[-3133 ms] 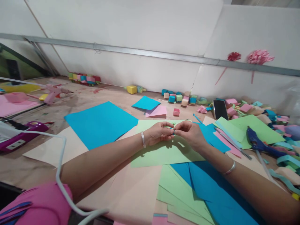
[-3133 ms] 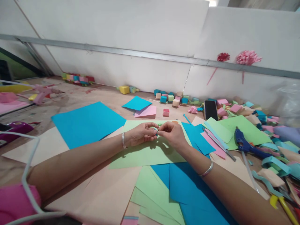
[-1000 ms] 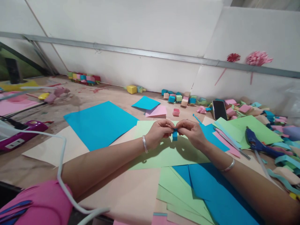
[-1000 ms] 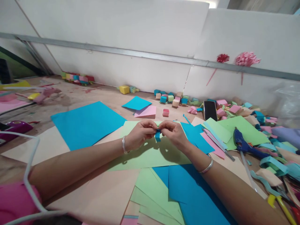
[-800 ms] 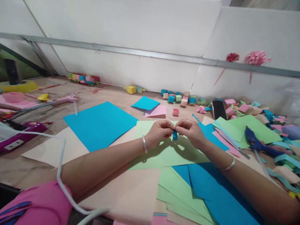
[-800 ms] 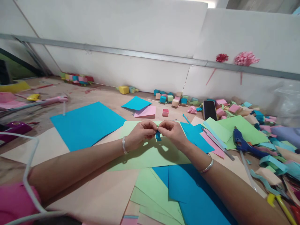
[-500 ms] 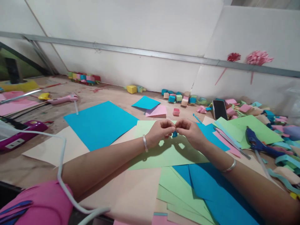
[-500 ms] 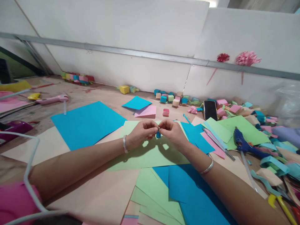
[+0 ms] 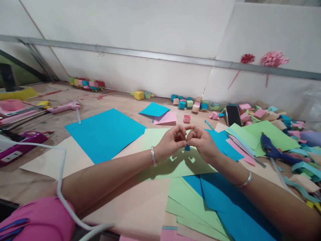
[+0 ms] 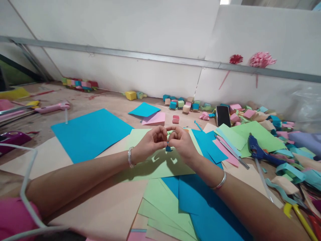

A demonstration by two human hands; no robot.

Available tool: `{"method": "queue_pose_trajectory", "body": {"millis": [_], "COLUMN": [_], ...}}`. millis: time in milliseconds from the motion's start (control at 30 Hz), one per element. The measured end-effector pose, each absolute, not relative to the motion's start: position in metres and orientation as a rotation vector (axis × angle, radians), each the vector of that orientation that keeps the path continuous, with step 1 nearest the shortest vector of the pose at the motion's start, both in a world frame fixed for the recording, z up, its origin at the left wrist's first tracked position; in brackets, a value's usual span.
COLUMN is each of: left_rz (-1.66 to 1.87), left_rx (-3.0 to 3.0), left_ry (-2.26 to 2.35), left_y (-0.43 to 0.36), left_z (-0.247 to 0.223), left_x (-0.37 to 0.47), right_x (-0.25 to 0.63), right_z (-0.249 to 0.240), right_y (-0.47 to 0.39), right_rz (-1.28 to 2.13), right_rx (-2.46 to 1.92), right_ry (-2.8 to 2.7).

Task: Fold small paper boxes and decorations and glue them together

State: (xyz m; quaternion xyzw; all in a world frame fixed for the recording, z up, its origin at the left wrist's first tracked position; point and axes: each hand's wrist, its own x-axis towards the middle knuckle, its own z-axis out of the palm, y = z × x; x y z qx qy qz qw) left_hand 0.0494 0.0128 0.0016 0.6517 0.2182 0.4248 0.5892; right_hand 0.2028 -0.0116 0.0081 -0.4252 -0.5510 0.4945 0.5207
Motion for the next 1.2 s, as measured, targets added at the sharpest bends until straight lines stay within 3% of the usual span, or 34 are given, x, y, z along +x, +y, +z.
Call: {"method": "queue_pose_trajectory", "body": {"millis": [200,467,733,1200], "left_rz": [1.047,1.088,1.261,1.298], "left_rx": [1.560,1.676,1.813,1.730], "left_ry": [0.653,0.749,0.908,0.842], "left_y": [0.021,0.026,0.030,0.030], "left_z": [0.002,-0.007,-0.009,-0.011], "left_x": [0.047,0.046,0.046,0.047], "right_x": [0.213,0.225,0.226,0.222], "right_z": [0.008,0.007,0.014,0.003], "right_y": [0.004,0.011,0.007,0.003], "right_rz": [1.312,1.306,0.450,0.067], "right_rx": [-0.962,-0.997,-1.152,-1.007], "right_ry": [-1.074,-1.163,-1.913,-2.229]}}
